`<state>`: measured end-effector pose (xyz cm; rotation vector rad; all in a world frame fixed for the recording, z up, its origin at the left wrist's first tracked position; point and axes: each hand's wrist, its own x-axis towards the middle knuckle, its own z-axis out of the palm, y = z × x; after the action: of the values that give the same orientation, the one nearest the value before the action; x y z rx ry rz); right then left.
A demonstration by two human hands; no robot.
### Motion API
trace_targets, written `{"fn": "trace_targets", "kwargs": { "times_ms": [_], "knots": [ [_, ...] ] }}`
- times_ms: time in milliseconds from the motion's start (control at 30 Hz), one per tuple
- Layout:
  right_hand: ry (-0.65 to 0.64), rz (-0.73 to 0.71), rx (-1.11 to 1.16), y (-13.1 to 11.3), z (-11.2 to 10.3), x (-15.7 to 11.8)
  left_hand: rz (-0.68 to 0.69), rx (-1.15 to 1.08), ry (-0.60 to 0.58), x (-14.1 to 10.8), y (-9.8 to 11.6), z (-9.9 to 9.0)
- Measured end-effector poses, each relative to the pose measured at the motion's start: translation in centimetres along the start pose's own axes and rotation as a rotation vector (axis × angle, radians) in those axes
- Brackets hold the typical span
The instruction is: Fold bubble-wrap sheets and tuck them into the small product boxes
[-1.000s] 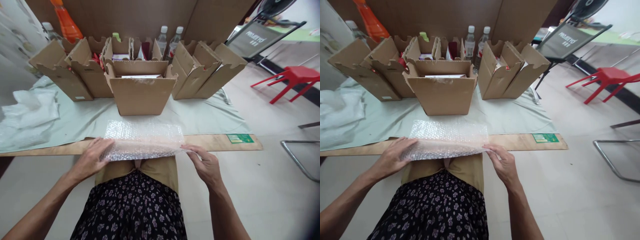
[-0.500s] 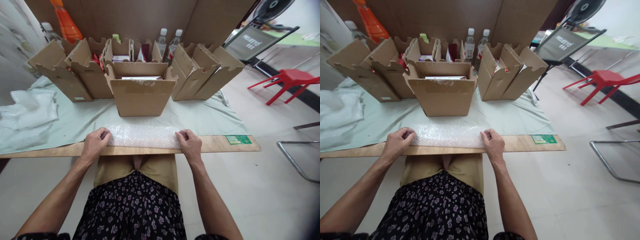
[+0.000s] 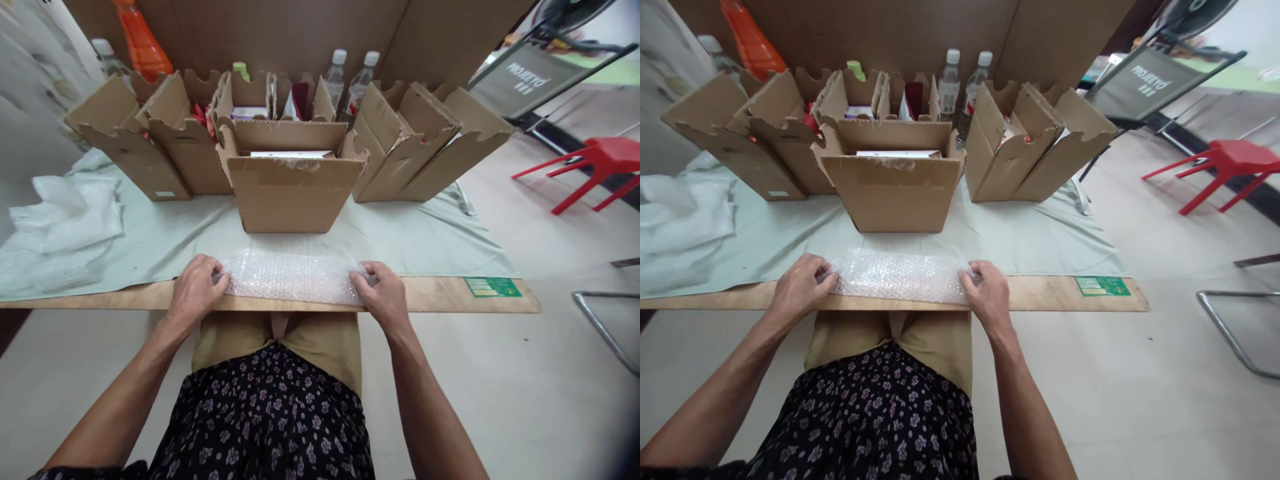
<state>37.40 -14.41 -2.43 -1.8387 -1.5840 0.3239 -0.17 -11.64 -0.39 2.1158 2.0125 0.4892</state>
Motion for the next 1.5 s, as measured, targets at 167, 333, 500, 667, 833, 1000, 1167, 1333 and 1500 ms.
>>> {"fn": "trace_targets", "kwargs": {
  "times_ms": [167, 333, 500, 667, 833, 1000, 1167, 1333, 1500],
  "knots": [
    [-0.023, 0.098, 0.301, -2.4, -2.0, -3.5, -0.108, -0.203, 0.033, -0.2, -1.3, -2.0],
    [-0.268, 0.207, 0.649, -6.2, -0.7, -8.1, -0.127, -0.19, 0.076, 3.0, -3.8, -4.7],
    [-0.472, 0.215, 0.774, -9.7, 3.9, -10.6, -0.007, -0.003, 0.064, 9.4, -4.4, -5.5],
    [-0.574, 0.217, 0.876, -11.2, 7.5, -10.6, 0.088, 0.037, 0.188, 11.8, -3.3, -3.9],
    [-0.635, 0.147, 0.845, -10.8, 6.7, -10.0, 0.353, -0.186, 0.234, 3.4, -2.0, -1.7],
    [-0.779, 0.091, 0.924, -11.7, 4.6, -8.6, 0.356, -0.614, -0.067, -4.6, -1.9, -0.6],
    [-0.745, 0.221, 1.147, -14.3, 6.7, -5.6, 0.204, -0.914, -0.134, -5.8, -2.9, 0.1],
    [-0.805, 0.296, 1.148, -15.9, 10.4, -3.0, 0.069, -0.658, 0.144, -5.9, -2.5, 1.1],
    [-0.799, 0.247, 1.066, -15.7, 10.5, -3.1, 0.169, -0.311, 0.349, -6.2, -2.2, 1.7]
  ]
}}
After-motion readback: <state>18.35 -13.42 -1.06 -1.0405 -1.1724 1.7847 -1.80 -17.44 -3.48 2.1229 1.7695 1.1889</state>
